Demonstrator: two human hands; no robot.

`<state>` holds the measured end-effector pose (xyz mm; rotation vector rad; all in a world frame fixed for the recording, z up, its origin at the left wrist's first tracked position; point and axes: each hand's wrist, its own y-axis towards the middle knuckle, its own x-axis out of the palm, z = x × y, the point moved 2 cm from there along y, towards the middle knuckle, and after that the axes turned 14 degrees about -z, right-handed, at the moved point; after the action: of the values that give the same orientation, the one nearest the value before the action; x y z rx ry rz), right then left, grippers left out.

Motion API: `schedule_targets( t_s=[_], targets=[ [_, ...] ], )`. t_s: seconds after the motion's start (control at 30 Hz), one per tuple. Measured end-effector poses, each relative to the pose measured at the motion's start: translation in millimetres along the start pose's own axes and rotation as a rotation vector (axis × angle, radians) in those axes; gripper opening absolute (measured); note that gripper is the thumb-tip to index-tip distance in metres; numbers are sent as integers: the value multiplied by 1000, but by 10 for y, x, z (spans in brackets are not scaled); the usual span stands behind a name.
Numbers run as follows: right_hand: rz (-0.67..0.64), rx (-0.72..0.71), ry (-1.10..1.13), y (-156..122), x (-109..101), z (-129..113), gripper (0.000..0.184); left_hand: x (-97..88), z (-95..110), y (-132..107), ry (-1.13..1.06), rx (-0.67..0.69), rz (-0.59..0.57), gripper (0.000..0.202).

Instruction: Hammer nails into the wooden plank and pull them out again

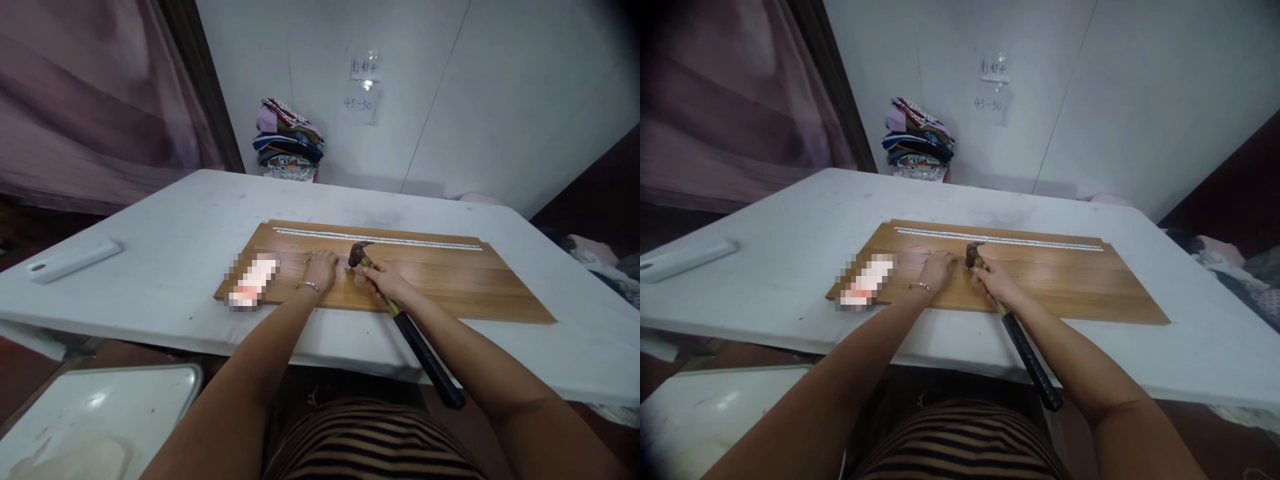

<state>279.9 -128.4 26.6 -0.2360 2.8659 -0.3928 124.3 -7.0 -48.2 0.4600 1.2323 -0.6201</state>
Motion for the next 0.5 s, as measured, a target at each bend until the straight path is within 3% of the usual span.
schedule_targets(
  t_s=[0.5],
  targets=[
    [6, 49, 64, -2, 29, 16, 16, 6, 9, -2, 10, -9, 18, 30]
  ],
)
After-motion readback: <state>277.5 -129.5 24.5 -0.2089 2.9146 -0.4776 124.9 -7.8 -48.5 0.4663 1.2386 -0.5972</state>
